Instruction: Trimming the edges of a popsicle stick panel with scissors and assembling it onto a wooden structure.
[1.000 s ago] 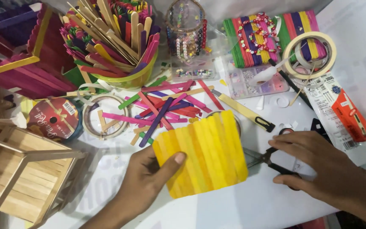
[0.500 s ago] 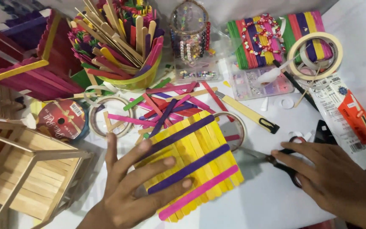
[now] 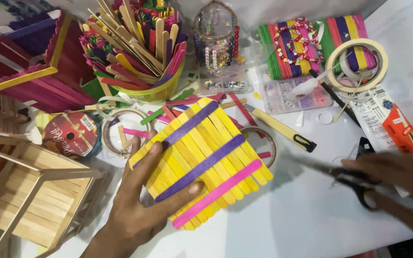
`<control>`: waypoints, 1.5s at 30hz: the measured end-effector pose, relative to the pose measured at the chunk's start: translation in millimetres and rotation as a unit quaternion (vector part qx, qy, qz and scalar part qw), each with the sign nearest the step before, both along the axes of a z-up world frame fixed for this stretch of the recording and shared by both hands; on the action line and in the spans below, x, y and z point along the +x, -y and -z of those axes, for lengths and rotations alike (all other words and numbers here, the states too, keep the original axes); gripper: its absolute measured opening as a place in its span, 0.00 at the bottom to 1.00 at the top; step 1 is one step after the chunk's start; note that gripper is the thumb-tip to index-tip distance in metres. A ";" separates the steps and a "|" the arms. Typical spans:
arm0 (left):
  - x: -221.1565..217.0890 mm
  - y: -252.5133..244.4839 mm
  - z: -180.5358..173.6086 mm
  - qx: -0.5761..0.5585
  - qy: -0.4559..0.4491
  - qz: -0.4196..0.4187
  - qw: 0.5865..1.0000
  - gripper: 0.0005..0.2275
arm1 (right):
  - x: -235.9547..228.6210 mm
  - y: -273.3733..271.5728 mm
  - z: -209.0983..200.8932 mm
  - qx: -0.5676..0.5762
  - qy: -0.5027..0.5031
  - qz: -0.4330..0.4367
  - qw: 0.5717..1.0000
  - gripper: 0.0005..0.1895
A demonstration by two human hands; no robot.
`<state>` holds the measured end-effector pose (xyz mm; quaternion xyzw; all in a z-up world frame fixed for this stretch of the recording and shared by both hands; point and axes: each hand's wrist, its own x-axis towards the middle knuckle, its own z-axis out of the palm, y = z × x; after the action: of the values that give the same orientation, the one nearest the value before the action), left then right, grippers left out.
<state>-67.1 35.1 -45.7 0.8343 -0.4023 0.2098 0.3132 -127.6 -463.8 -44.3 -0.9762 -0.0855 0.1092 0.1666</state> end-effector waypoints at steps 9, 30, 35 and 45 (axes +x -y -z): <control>4.4 -2.3 11.6 0.021 0.054 -0.009 0.998 0.18 | 32.3 0.1 -16.4 0.113 -0.053 0.012 0.992 0.60; -17.2 36.2 0.2 0.056 0.045 -0.032 0.997 0.16 | 65.2 -169.1 -41.0 0.535 0.017 0.131 0.835 0.23; -23.7 26.6 2.6 0.074 0.004 0.001 0.997 0.21 | 75.5 -171.4 -28.1 0.548 0.036 0.140 0.824 0.23; -38.6 26.5 -11.7 -0.005 -0.102 -0.135 0.986 0.20 | 71.0 -172.3 -28.3 0.546 0.070 0.135 0.824 0.22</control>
<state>-105.6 8.6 -34.0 0.8966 -0.2509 0.1659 0.3251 -56.6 -291.5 -16.0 -0.7321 -0.0101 -0.0471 0.6795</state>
